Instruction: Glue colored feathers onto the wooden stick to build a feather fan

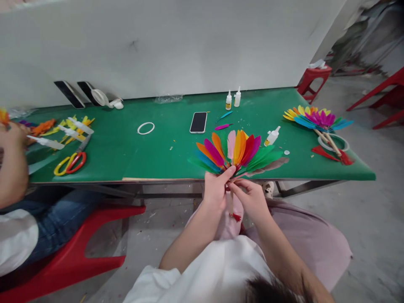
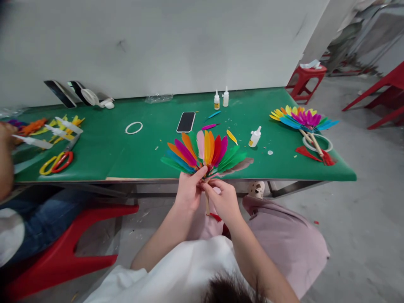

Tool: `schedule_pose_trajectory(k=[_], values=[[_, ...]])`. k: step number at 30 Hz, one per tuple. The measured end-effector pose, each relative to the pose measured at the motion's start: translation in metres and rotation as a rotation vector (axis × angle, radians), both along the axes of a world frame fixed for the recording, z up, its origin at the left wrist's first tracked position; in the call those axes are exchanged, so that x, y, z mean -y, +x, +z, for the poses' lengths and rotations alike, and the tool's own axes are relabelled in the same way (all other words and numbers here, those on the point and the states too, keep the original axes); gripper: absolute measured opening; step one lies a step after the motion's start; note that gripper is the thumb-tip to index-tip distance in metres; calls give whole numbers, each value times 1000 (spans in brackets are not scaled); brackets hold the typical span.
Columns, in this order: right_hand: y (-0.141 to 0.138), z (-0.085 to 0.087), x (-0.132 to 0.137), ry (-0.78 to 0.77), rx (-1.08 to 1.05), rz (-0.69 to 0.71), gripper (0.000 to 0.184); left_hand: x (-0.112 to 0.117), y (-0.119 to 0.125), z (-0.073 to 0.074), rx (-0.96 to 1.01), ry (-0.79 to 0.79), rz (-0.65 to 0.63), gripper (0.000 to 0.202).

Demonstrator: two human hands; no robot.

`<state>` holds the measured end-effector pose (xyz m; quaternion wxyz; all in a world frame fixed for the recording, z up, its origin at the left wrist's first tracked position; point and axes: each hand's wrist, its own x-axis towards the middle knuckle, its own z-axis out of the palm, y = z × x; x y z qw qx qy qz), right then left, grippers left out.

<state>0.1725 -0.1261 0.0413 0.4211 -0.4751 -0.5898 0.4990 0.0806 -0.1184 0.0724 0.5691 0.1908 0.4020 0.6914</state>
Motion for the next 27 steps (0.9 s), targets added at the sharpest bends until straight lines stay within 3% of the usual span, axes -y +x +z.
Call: schedule_pose_trajectory(k=[7, 15, 20, 27], values=[[0, 1, 1, 11, 0, 3, 20, 2, 0, 1, 41, -48, 7, 30], [1, -2, 1, -11, 8, 2, 21, 1, 1, -2, 27, -15, 20, 39], [1, -3, 1, -36, 7, 7, 24, -1, 3, -7, 21, 26, -36, 30], [2, -7, 1, -51, -43, -37, 24, -1, 2, -15, 22, -40, -1, 31]])
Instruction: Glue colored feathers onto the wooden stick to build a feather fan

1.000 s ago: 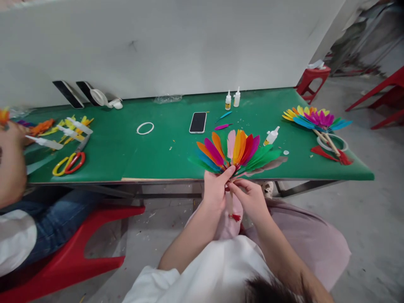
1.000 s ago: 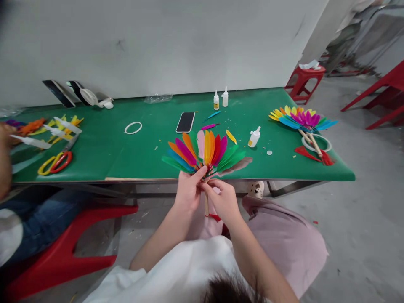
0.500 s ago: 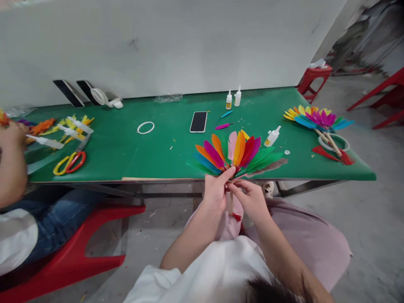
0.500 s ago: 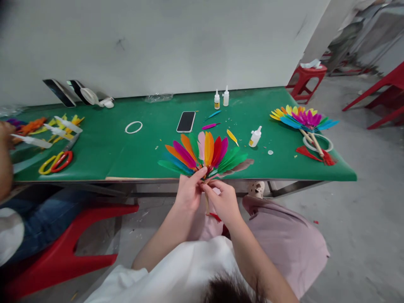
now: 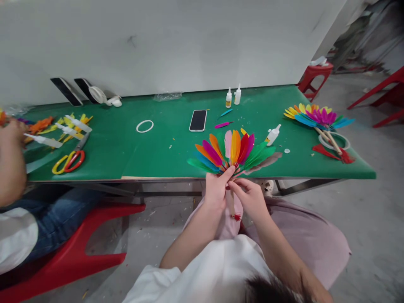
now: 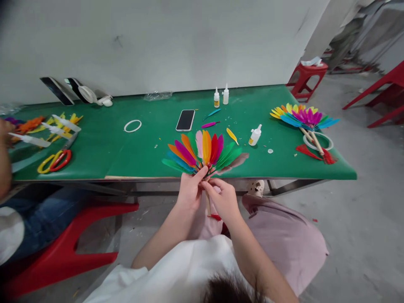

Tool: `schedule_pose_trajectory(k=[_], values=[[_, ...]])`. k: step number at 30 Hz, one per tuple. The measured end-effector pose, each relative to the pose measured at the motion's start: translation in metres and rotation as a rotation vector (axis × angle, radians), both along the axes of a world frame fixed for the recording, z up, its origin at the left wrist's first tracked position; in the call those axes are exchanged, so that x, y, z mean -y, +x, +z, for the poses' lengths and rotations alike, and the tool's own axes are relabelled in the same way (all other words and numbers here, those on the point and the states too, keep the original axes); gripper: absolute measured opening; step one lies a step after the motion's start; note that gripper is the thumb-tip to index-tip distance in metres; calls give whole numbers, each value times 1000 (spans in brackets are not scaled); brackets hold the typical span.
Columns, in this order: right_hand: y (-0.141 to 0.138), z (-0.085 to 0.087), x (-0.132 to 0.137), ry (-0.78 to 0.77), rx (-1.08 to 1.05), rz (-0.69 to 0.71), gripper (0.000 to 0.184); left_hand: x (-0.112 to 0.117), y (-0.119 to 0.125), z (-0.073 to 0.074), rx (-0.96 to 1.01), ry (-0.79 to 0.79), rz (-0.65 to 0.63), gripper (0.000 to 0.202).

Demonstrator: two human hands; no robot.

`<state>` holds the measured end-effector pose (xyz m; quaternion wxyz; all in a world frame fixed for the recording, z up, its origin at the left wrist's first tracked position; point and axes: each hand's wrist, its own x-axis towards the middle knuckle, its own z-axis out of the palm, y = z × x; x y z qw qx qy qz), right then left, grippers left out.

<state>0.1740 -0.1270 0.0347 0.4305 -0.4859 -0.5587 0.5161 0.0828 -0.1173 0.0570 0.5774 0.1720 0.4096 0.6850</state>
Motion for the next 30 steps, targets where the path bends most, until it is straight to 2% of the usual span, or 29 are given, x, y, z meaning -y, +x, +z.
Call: schedule_pose_trajectory(k=[5, 13, 22, 30], values=[[2, -3, -9, 33, -129, -193, 31, 0, 2, 0, -4, 39, 16, 37], [-4, 5, -16, 8, -202, -332, 29, 3, 6, -2, -68, 29, 24, 35], [-5, 4, -17, -26, -236, -343, 29, 2, 8, -1, -64, 26, 32, 37], [-7, 7, -18, -3, -289, -275, 27, 2, 10, 1, -65, 20, 9, 39]])
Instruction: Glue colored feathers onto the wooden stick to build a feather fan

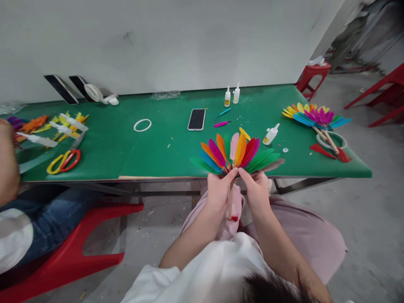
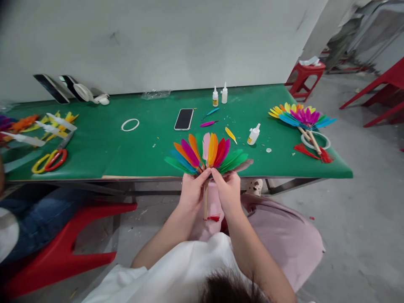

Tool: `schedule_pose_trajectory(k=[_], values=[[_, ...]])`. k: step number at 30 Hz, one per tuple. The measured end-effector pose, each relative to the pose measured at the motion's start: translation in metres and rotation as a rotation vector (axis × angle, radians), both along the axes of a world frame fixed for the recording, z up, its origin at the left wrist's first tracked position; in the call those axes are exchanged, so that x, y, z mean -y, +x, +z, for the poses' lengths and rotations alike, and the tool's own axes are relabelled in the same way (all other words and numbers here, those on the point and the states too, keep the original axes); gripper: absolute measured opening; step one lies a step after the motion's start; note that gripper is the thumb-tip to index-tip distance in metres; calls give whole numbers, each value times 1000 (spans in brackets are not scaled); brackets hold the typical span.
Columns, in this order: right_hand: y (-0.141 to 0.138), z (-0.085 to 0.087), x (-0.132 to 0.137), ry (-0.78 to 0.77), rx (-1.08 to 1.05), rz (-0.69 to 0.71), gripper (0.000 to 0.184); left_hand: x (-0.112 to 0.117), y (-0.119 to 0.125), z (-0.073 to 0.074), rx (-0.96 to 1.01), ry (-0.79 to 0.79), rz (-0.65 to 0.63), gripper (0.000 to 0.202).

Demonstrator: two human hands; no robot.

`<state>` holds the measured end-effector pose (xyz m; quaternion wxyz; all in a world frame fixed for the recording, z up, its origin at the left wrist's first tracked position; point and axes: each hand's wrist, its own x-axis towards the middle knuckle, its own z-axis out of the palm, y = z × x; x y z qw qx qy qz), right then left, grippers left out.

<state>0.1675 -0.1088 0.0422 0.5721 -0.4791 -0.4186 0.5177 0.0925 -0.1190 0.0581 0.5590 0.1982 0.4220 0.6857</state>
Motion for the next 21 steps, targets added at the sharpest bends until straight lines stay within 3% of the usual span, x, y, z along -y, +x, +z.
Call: schedule_pose_trajectory(k=[8, 21], values=[[0, 1, -1, -13, 14, -34, 27, 0, -1, -1, 14, 70, -26, 35], [-2, -1, -1, -9, -5, -23, 28, 1, 1, 1, 26, 33, 0, 37]])
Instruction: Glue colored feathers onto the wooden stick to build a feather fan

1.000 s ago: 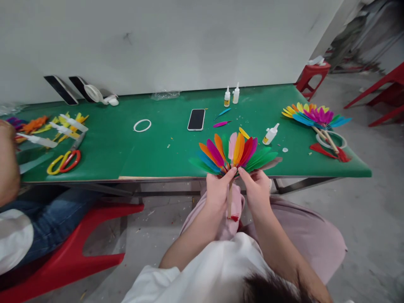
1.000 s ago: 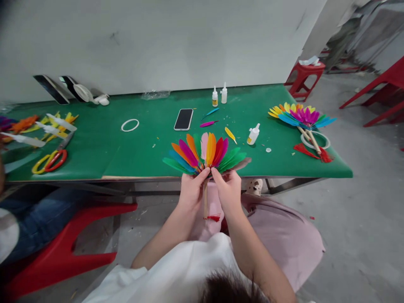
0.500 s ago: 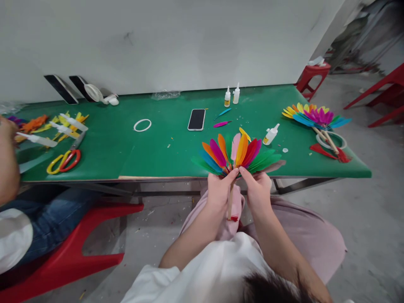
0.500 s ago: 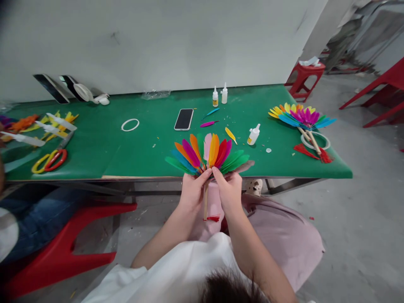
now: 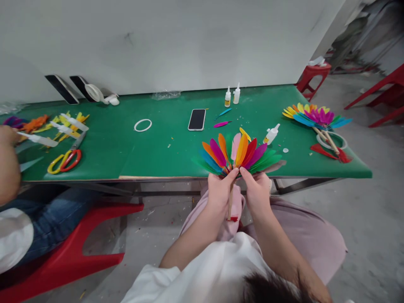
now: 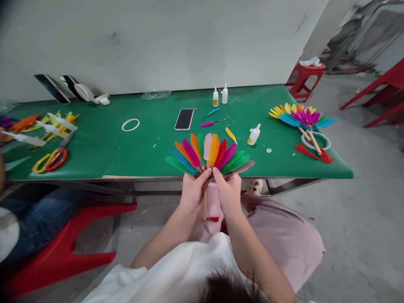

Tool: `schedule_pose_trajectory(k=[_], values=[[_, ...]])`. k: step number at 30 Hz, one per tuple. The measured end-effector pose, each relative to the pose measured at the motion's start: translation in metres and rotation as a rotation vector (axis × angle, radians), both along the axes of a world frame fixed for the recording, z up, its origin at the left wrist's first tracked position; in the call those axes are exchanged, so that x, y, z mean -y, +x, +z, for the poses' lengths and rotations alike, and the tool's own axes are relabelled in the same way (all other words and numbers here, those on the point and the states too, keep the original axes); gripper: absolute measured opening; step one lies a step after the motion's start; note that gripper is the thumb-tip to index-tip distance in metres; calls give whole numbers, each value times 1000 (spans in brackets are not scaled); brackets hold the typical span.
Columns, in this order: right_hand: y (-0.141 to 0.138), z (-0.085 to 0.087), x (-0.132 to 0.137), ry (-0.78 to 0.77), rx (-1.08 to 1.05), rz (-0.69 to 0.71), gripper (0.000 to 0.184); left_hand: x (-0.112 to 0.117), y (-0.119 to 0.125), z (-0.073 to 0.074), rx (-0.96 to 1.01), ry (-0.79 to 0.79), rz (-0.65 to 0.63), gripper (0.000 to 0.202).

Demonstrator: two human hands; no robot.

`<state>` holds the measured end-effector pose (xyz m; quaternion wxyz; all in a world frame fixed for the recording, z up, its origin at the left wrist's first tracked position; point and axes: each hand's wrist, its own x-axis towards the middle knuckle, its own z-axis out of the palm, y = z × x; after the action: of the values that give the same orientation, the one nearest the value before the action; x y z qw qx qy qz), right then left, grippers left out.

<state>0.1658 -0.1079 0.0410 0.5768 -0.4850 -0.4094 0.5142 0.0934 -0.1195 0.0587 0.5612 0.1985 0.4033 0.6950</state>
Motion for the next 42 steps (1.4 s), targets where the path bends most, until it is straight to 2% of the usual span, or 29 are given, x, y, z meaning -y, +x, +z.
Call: schedule_pose_trajectory(k=[10, 19, 25, 30, 33, 37, 39, 42], values=[[0, 1, 0, 17, -29, -5, 26, 1, 0, -1, 35, 18, -31, 40], [-2, 3, 0, -4, -28, -21, 26, 1, -3, -3, 83, 55, -70, 27], [-2, -1, -1, -20, -62, -54, 26, 2, -3, -2, 121, -92, -58, 24], [-2, -1, -4, -29, -141, -70, 27, 4, -3, -6, 212, -135, -66, 28], [1, -1, -5, -58, -192, -79, 29, 7, -3, -10, 244, -75, -94, 32], [6, 2, -8, -102, -262, -84, 32, 10, -5, -13, 247, 22, -218, 32], [9, 4, -9, -121, -289, -92, 32, 10, -9, -17, 178, -32, -182, 33], [10, 6, -11, -140, -314, -101, 32, 7, -18, -29, 38, -168, 26, 29]])
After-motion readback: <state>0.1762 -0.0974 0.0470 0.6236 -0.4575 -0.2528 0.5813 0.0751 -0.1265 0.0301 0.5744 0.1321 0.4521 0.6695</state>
